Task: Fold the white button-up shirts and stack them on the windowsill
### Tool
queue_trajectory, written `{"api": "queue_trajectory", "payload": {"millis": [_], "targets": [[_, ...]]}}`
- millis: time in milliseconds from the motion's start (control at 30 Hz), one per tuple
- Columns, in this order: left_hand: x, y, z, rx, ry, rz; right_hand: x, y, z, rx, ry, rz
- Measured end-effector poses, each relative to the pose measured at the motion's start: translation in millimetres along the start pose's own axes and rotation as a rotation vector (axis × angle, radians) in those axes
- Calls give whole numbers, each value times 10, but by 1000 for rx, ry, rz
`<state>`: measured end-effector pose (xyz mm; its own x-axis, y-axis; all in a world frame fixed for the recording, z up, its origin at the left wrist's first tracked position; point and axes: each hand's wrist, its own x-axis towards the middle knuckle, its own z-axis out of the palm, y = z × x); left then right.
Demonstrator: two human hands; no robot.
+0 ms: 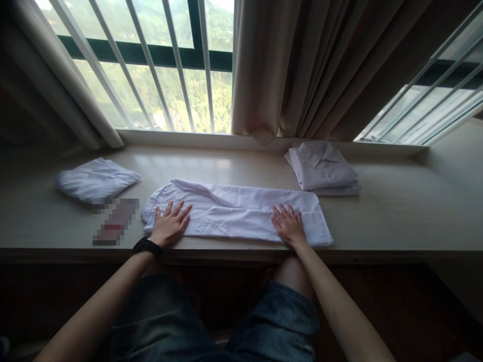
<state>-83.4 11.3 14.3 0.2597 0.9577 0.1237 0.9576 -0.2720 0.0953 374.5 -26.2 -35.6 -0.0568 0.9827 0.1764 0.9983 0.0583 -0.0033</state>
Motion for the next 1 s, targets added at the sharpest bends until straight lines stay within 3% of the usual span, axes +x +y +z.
{"api": "queue_trajectory", "payload": {"millis": [167, 300, 367, 433, 533, 600, 700, 767, 867, 1000], "targets": [[-21, -259, 22, -24, -61, 11, -36, 106, 87, 15, -28, 2], [-19, -287, 29, -32, 56, -12, 61, -41, 25, 149, 97, 75], [-25, -287, 51, -19, 120, -33, 253, -372, -38, 253, 246, 102], [-33, -289, 81, -6, 130, -32, 557, -889, -104, 377, 340, 44], [-42, -301, 116, -4, 111, -24, 1122, -1807, -171, 494, 232, -109], [-48, -315, 128, -9, 111, -23, 1460, -2328, -177, 486, 126, -97], [-57, -335, 134, -17, 125, -20, 1751, -2792, -127, 397, -33, -71], [-59, -343, 137, -28, 132, -20, 1788, -2903, -77, 330, -73, -87], [-49, -344, 143, -52, 140, -29, 1700, -2899, -16, 275, 17, -141], [-47, -341, 155, -79, 156, -35, 1545, -2827, 30, 252, -20, -389]]}}
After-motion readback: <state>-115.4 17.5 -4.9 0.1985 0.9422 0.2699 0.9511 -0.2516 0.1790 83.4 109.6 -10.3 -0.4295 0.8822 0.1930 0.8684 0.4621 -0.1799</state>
